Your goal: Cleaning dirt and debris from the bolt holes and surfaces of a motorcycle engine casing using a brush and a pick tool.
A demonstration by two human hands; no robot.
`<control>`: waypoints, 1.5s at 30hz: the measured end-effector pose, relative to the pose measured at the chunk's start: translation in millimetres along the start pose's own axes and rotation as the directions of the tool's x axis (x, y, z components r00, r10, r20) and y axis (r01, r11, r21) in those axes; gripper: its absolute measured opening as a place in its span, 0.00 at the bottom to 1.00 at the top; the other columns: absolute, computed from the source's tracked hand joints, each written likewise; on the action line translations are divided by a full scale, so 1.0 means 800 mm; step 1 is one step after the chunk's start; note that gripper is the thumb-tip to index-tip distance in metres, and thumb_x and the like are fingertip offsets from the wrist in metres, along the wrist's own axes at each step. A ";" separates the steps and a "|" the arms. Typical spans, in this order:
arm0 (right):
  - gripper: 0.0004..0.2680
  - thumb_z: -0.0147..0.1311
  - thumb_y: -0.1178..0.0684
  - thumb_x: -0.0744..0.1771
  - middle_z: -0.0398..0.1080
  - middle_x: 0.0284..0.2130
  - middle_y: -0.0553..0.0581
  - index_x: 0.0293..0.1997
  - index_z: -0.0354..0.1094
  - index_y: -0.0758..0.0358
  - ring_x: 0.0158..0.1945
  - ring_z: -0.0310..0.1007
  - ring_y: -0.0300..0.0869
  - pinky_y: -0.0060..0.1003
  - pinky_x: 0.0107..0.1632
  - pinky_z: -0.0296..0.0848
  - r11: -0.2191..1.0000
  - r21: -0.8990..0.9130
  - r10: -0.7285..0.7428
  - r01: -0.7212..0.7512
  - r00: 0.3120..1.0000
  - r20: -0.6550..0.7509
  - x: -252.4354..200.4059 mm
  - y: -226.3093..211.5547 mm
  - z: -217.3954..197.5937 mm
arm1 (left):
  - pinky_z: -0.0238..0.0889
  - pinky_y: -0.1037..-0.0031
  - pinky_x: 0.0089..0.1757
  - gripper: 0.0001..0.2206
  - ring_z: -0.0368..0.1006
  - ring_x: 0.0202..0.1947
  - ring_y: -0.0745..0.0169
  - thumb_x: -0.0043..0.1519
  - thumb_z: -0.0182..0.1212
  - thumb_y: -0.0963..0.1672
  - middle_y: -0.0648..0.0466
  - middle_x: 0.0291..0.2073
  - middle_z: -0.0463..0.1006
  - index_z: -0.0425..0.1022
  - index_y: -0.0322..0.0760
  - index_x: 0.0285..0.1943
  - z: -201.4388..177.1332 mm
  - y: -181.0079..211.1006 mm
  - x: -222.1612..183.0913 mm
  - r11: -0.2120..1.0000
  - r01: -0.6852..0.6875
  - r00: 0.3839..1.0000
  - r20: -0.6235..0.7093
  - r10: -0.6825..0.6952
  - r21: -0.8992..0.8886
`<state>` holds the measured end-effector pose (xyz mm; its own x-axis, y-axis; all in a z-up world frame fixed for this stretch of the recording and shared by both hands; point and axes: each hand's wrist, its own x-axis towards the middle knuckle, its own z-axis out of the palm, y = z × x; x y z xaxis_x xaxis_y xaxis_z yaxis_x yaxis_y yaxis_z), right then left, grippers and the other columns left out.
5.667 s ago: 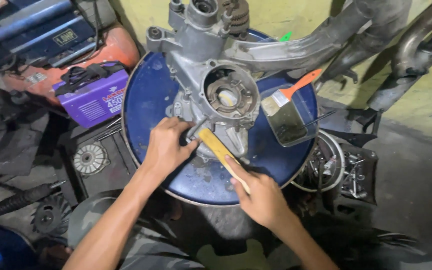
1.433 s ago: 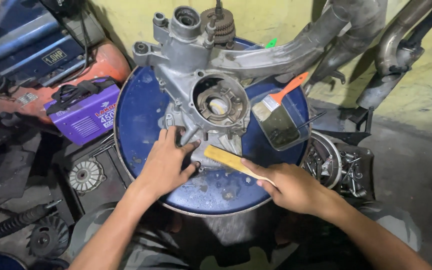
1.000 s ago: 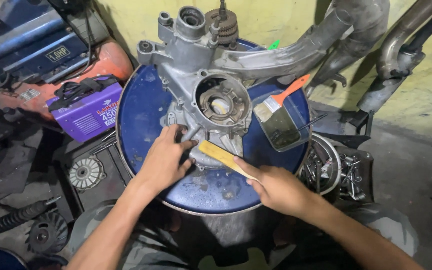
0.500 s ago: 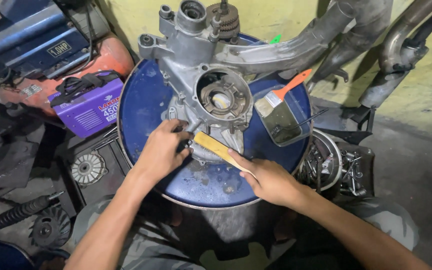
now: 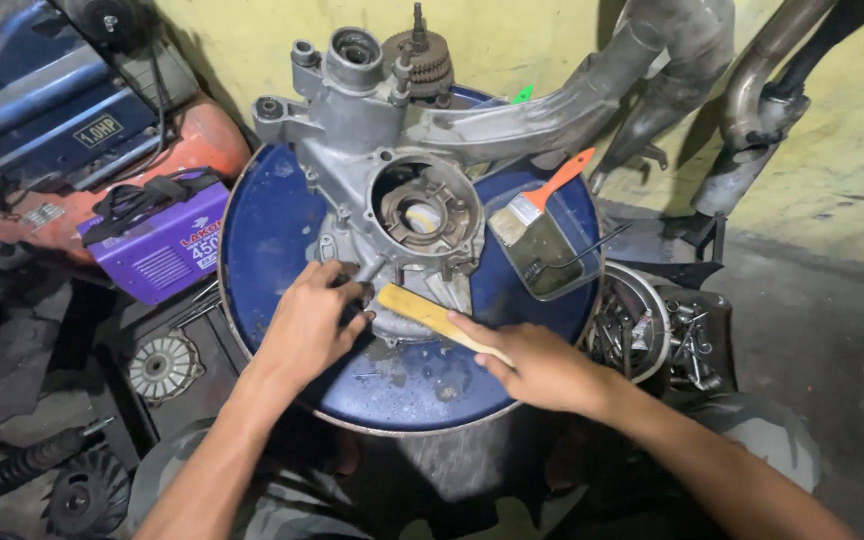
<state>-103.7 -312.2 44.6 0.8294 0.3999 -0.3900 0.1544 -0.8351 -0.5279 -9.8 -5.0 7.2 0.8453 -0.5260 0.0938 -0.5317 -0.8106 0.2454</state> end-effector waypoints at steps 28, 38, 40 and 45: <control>0.25 0.51 0.55 0.71 0.77 0.36 0.61 0.83 0.58 0.46 0.25 0.76 0.56 0.52 0.32 0.76 0.994 0.099 -0.002 0.044 0.923 -0.386 0.011 -0.014 0.105 | 0.69 0.62 0.49 0.20 0.70 0.43 0.48 0.53 0.74 0.38 0.47 0.42 0.77 0.87 0.33 0.57 0.093 0.061 -0.025 0.897 0.145 0.664 -0.631 -0.401 -0.418; 0.23 0.55 0.60 0.67 0.85 0.39 0.60 0.75 0.68 0.51 0.44 0.85 0.62 0.52 0.57 0.78 0.972 0.226 0.054 0.066 0.872 -0.487 0.002 -0.041 0.094 | 0.70 0.67 0.45 0.18 0.73 0.38 0.56 0.56 0.80 0.40 0.50 0.40 0.75 0.87 0.30 0.54 0.088 0.050 -0.032 0.845 0.168 0.661 -0.578 -0.479 -0.508; 0.23 0.56 0.61 0.67 0.82 0.46 0.69 0.73 0.71 0.52 0.54 0.83 0.66 0.58 0.46 0.80 0.972 0.222 0.041 0.083 0.864 -0.502 0.013 -0.037 0.091 | 0.69 0.67 0.43 0.18 0.71 0.36 0.56 0.55 0.82 0.41 0.50 0.38 0.73 0.88 0.30 0.54 0.096 0.049 -0.029 0.842 0.176 0.635 -0.595 -0.492 -0.509; 0.21 0.56 0.58 0.68 0.85 0.31 0.60 0.72 0.72 0.52 0.24 0.78 0.54 0.47 0.33 0.76 0.964 0.254 0.039 0.080 0.901 -0.432 -0.014 -0.038 0.066 | 0.66 0.71 0.39 0.18 0.67 0.33 0.61 0.55 0.82 0.42 0.54 0.34 0.70 0.89 0.35 0.55 0.085 0.049 -0.032 0.818 0.178 0.654 -0.556 -0.514 -0.547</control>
<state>-146.0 -271.7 25.2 0.9853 0.1643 -0.0463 0.0785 -0.6772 -0.7316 -55.9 -40.6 -51.6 0.8552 0.2158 0.4712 -0.2552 -0.6160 0.7453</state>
